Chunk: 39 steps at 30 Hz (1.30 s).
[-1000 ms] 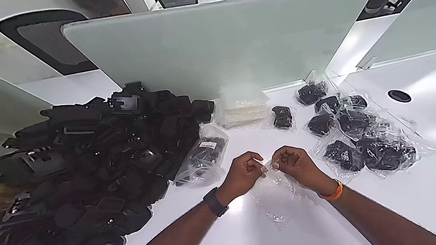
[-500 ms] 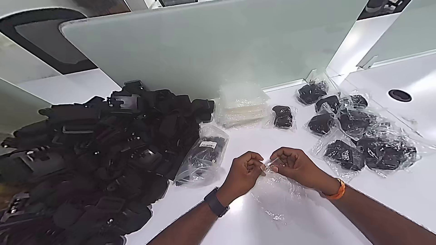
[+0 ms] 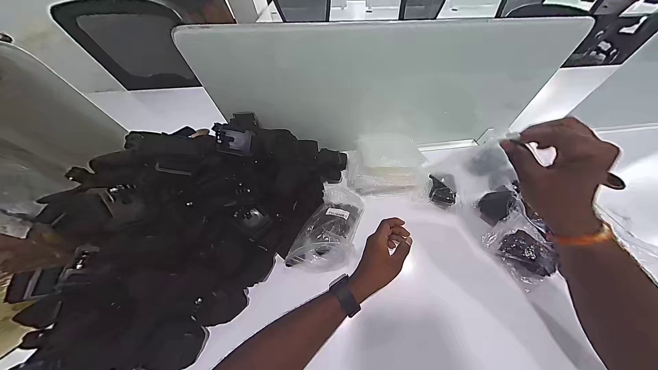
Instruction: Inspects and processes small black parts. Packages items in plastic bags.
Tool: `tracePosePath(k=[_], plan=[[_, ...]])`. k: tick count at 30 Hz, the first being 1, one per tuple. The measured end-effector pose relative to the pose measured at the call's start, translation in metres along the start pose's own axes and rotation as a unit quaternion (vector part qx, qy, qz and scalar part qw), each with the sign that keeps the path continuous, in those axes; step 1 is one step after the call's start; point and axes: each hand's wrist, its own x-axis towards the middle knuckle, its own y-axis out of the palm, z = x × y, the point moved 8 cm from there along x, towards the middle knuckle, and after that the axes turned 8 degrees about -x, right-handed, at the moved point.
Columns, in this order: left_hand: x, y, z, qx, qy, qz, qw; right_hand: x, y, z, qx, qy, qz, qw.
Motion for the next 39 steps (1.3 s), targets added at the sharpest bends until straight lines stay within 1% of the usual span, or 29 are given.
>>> tracePosePath(k=[2,3,5,7,10,12,15,18,20,22,24,26,27,29,30,32,33,34,36,37,39], plan=[[0.0,0.0,0.0,0.007,0.001,0.008,1.0,0.026,0.019,0.012,-0.005,-0.046,-0.061,0.997],[0.0,0.0,0.0,0.01,0.001,0.012,1.0,0.033,0.035,0.017,-0.012,-0.062,-0.077,0.995],[-0.001,0.0,0.0,0.012,0.007,0.021,1.0,0.04,0.07,0.028,-0.049,-0.088,-0.09,0.991],[-0.001,0.0,-0.001,0.013,0.015,0.027,0.999,0.038,0.106,0.043,-0.101,-0.128,-0.08,0.983],[-0.001,0.001,-0.001,0.011,0.011,0.04,0.999,0.027,0.162,0.056,-0.127,-0.186,-0.02,0.974],[0.0,0.002,-0.002,0.014,0.007,0.049,0.999,0.021,0.192,0.057,-0.132,-0.198,0.039,0.971],[0.0,0.003,-0.002,0.017,0.008,0.061,0.998,0.016,0.22,0.057,-0.15,-0.176,0.128,0.964],[0.0,0.004,0.0,0.016,0.005,0.068,0.998,0.018,0.232,0.055,-0.172,-0.134,0.191,0.957],[0.001,0.003,-0.001,0.018,0.005,0.07,0.997,0.018,0.227,0.058,-0.172,-0.11,0.198,0.959],[0.001,0.002,-0.001,0.023,0.009,0.064,0.998,0.008,0.208,0.069,-0.145,-0.089,0.195,0.966],[0.0,0.001,0.0,0.024,0.009,0.059,0.998,-0.021,0.184,0.082,-0.116,-0.092,0.198,0.969],[0.001,0.001,0.0,0.029,0.019,0.053,0.998,-0.056,0.159,0.083,-0.13,-0.111,0.198,0.965],[0.001,0.001,0.0,0.032,0.021,0.051,0.998,-0.072,0.145,0.074,-0.146,-0.103,0.193,0.965],[0.001,0.0,0.001,0.038,0.009,0.048,0.998,-0.097,0.109,0.035,-0.19,-0.037,0.193,0.962],[0.0,0.001,0.002,0.04,0.002,0.046,0.998,-0.109,0.089,0.009,-0.214,0.023,0.212,0.953],[0.001,0.001,0.003,0.04,0.001,0.041,0.998,-0.138,0.05,-0.039,-0.237,0.143,0.269,0.922],[0.001,0.001,0.003,0.041,0.003,0.038,0.998,-0.155,0.034,-0.056,-0.239,0.184,0.297,0.906],[0.001,0.0,0.003,0.044,0.007,0.034,0.998,-0.172,0.023,-0.066,-0.235,0.207,0.32,0.894],[0.001,0.0,0.003,0.05,0.017,0.026,0.998,-0.205,0.013,-0.065,-0.232,0.208,0.351,0.883],[0.0,0.001,0.002,0.054,0.019,0.023,0.998,-0.218,0.011,-0.055,-0.232,0.194,0.351,0.886],[-0.001,0.003,0.002,0.062,0.021,0.019,0.998,-0.238,0.011,-0.028,-0.223,0.158,0.326,0.905]])
